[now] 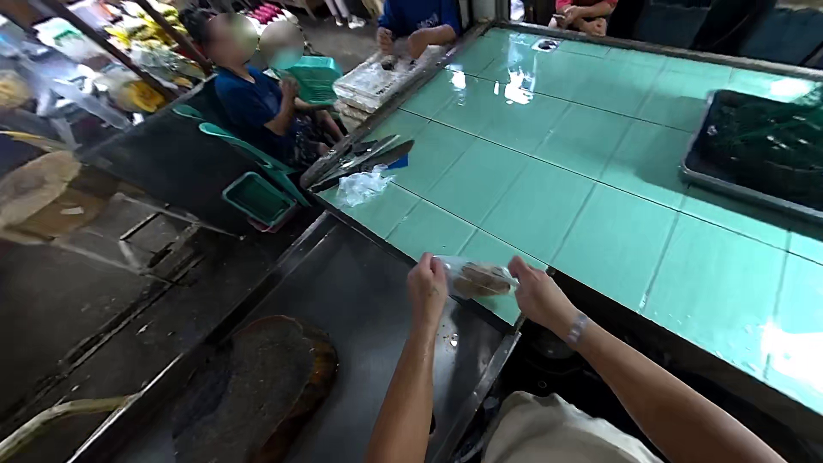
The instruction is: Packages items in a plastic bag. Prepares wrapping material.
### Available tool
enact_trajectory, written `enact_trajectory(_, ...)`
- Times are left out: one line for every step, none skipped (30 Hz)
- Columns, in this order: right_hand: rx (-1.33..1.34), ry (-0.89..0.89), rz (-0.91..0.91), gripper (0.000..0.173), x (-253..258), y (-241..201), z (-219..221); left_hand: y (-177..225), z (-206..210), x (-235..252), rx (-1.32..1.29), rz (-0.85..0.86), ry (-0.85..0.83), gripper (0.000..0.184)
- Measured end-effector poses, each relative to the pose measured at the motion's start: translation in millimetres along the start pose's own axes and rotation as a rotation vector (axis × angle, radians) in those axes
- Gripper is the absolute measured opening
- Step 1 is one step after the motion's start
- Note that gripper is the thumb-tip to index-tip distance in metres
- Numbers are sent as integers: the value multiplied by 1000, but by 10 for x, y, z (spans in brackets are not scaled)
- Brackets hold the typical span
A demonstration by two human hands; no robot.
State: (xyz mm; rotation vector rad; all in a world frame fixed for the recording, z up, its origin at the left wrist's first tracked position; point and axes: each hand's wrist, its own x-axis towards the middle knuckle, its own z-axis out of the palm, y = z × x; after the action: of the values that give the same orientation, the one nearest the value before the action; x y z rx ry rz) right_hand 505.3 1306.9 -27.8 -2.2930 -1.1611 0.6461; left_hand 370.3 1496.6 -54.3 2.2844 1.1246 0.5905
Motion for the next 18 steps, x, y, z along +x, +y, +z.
enact_trajectory(19, 18, -17, 35, -22, 16, 14, 35, 27, 49, -49, -43, -36, 31)
enact_trajectory(34, 44, -26, 32, -46, 2, 48, 62, 53, 80, -123, -98, -72, 32)
enact_trajectory(52, 57, -18, 30, -70, -16, 89, 63, 84, 89, -222, -152, -100, 34)
enact_trajectory(74, 65, -7, 30, -64, -23, 122, 51, 100, 96, -341, -201, -117, 35)
enact_trajectory(117, 65, 4, 33, -38, -8, 151, 20, 110, 100, -472, -241, -122, 35)
enact_trajectory(187, 71, 8, 36, -16, 47, 189, -24, 125, 88, -616, -279, -121, 35)
enact_trajectory(277, 81, -5, 38, -9, 118, 246, -70, 140, 54, -761, -322, -120, 35)
enact_trajectory(372, 82, -6, 39, -17, 167, 298, -107, 143, 2, -892, -368, -120, 33)
enact_trajectory(458, 88, 5, 40, -35, 184, 338, -137, 141, -53, -993, -411, -124, 32)
enact_trajectory(533, 95, 24, 41, -52, 177, 360, -164, 141, -110, -1053, -433, -126, 31)
enact_trajectory(595, 97, 44, 42, -63, 158, 375, -186, 135, -178, -1074, -437, -123, 33)
enact_trajectory(648, 97, 61, 43, -63, 140, 393, -194, 110, -253, -1069, -437, -125, 36)
enact_trajectory(695, 90, 76, 44, -47, 131, 412, -194, 62, -330, -1056, -439, -155, 41)
enact_trajectory(741, 84, 85, 45, -29, 124, 427, -198, 22, -401, -1047, -443, -203, 44)
enact_trajectory(780, 79, 89, 47, -11, 114, 434, -211, 12, -457, -1034, -437, -247, 46)
enact_trajectory(816, 76, 87, 48, -2, 109, 436, -221, 18, -504, -1018, -431, -279, 47)
enact_trajectory(858, 65, 87, 48, 9, 110, 434, -231, 26, -536, -994, -424, -295, 47)
enact_trajectory(901, 39, 90, 47, 24, 119, 421, -234, 13, -551, -971, -426, -305, 46)
